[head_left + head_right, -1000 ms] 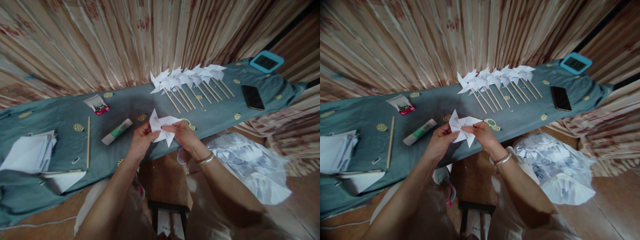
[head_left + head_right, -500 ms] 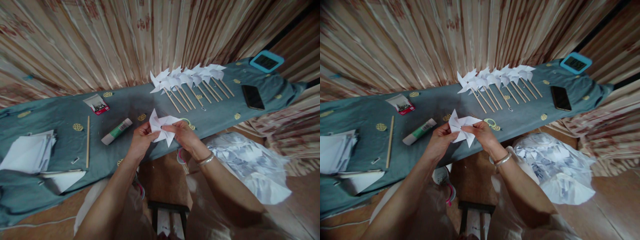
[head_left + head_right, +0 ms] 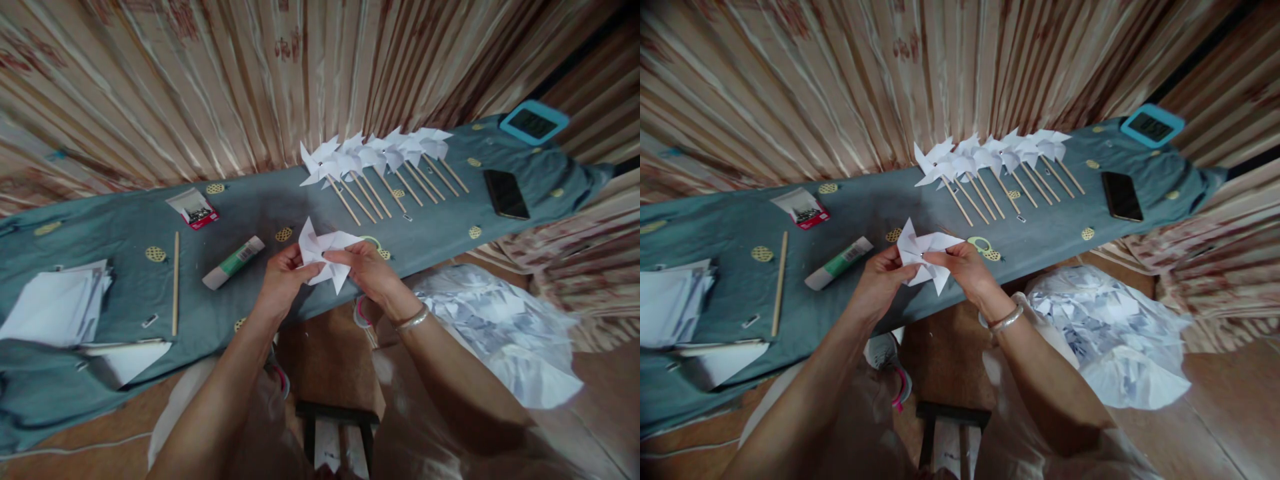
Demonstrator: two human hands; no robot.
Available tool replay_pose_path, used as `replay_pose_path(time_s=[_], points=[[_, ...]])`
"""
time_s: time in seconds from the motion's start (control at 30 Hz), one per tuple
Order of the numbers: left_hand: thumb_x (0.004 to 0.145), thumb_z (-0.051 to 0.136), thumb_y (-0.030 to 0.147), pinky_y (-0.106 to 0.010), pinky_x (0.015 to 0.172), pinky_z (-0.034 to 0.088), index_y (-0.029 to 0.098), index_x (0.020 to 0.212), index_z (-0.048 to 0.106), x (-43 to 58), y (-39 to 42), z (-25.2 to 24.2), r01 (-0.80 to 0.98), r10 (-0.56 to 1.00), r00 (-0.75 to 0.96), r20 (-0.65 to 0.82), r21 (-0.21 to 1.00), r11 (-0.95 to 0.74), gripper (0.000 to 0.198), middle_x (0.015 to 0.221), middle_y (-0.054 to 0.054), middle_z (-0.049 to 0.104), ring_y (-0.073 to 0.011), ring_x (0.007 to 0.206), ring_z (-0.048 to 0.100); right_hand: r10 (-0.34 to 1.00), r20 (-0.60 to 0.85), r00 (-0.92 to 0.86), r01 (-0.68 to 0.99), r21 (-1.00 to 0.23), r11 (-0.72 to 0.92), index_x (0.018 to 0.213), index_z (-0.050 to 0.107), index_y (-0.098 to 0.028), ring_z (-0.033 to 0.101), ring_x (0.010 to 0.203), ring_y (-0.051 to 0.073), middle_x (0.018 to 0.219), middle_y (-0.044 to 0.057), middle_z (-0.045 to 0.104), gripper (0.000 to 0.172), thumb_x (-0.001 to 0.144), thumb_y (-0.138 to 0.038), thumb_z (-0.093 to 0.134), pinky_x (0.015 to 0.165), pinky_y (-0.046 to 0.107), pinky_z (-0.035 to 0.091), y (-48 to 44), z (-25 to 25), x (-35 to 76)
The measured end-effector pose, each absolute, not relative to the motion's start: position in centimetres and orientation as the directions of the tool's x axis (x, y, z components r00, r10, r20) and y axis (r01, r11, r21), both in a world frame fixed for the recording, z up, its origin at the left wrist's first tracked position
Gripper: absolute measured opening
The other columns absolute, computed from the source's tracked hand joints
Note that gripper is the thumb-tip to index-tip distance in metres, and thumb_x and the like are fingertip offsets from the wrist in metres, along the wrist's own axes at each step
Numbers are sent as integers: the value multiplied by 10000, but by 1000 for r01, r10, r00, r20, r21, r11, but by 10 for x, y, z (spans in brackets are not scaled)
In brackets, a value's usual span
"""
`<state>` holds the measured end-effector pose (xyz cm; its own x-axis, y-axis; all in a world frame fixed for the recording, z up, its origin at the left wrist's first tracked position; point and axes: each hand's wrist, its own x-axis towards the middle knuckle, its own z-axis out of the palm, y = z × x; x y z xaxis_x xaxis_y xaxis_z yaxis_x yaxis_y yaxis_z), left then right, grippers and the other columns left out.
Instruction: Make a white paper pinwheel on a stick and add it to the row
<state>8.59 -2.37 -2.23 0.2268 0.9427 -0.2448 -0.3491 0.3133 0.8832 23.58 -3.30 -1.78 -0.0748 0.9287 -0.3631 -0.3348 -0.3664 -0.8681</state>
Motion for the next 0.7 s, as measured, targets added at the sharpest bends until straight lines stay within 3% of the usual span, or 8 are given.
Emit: replay_pose_path(time_s=[0.37, 0.5, 0.6, 0.63, 0.7], points=[[520, 893, 251, -267, 598, 466, 153, 763, 753, 84, -24, -20, -337, 941, 202, -270, 884, 326, 298, 687, -15, 725, -135, 578, 597, 931, -352, -97, -276, -889, -365, 634, 755, -191, 638, 590, 155, 654, 12, 741, 296, 516, -432, 882, 610, 281, 501, -33, -17, 233], [499, 894, 244, -276, 647, 491, 155, 786, 755, 83, -20, -19, -361, 954, 136, -266, 883, 298, 331, 738, -21, 747, -143, 624, 621, 969, -246, 19, -194, -952, -238, 806, 741, -198, 658, 671, 176, 717, 10, 739, 342, 601, -452, 842, 660, 306, 520, -30, -21, 237], [508, 882, 235, -275, 666, 500, 157, 795, 751, 82, -15, -20, -336, 970, 47, -240, 910, 241, 325, 749, -14, 752, -146, 644, 631, 946, 34, 323, 117, -993, -4, 965, 704, -218, 661, 777, 186, 865, 36, 746, 303, 721, -383, 777, 764, 341, 533, -31, -17, 242], [523, 874, 238, -279, 675, 505, 158, 808, 751, 82, -14, -20, -310, 975, 34, -221, 925, 220, 320, 759, -14, 755, -151, 655, 635, 920, 166, 354, 280, -958, 64, 969, 700, -224, 660, 824, 193, 910, 48, 745, 234, 775, -348, 738, 813, 354, 526, -33, -15, 243], [548, 854, 237, -281, 678, 507, 158, 815, 750, 82, -13, -22, -239, 984, 27, -175, 955, 177, 297, 770, -14, 757, -162, 673, 643, 898, 369, 241, 551, -813, 186, 927, 705, -233, 653, 897, 206, 944, 61, 747, 99, 876, -292, 645, 882, 367, 503, -38, -10, 243]])
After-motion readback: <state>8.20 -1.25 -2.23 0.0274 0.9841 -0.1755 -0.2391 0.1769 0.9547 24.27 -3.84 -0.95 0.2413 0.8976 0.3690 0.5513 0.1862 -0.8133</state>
